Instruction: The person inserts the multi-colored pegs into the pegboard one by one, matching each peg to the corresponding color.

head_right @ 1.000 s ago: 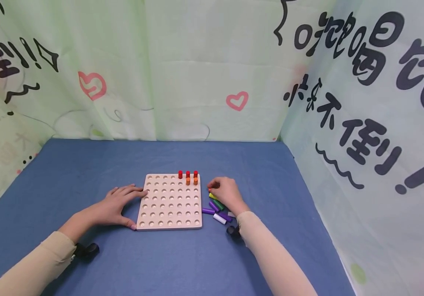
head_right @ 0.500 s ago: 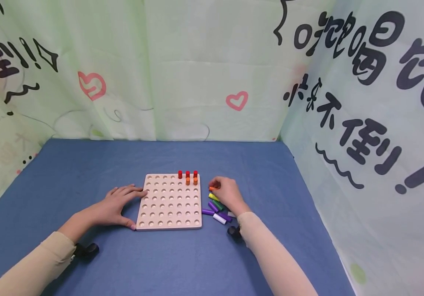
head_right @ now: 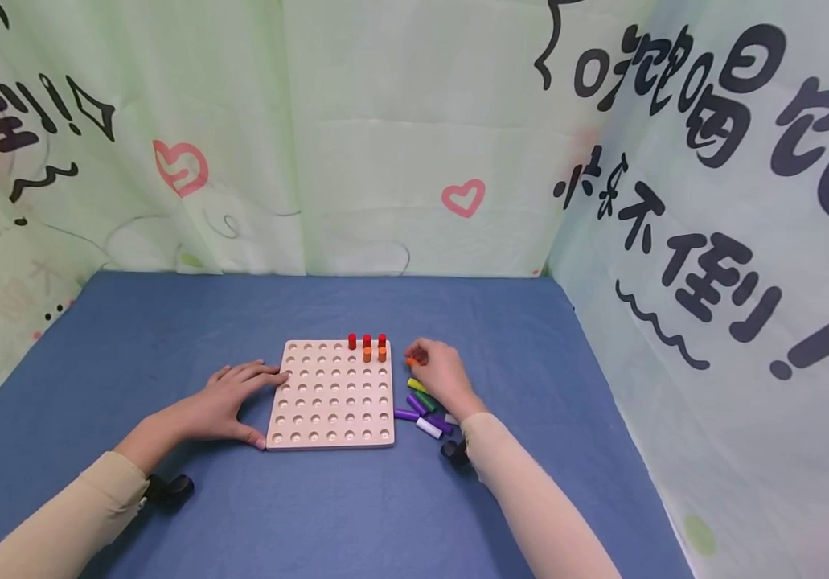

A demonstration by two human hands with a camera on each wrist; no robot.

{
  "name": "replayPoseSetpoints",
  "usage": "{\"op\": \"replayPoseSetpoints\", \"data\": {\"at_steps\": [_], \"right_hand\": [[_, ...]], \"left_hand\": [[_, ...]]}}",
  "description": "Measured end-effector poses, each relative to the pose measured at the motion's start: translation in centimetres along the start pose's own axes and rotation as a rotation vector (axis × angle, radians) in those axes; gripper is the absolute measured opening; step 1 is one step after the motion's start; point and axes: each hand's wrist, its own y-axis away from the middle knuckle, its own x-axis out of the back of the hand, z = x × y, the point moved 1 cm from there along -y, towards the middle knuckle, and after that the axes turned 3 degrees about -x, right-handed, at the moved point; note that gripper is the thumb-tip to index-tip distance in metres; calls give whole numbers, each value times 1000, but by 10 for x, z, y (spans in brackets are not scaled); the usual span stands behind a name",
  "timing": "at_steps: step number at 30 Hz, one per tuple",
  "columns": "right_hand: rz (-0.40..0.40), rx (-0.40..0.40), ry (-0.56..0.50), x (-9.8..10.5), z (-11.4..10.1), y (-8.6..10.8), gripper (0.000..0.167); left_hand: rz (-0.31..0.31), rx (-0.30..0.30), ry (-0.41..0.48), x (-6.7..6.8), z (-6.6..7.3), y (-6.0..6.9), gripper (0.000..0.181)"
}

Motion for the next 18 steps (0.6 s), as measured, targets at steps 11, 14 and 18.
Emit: {"op": "replayPoseSetpoints", "data": {"at_steps": [11, 14, 18], "right_hand": [[17, -8, -62, 1, -6, 0, 17], [26, -12, -72, 1, -8, 1, 16], [41, -11, -85, 1, -10, 3, 15]], "left_hand": [[-3, 0, 0, 0, -2, -1, 106], [-4, 0, 0, 0, -1, 0, 106], [0, -1, 0, -1, -2, 0, 106]]}}
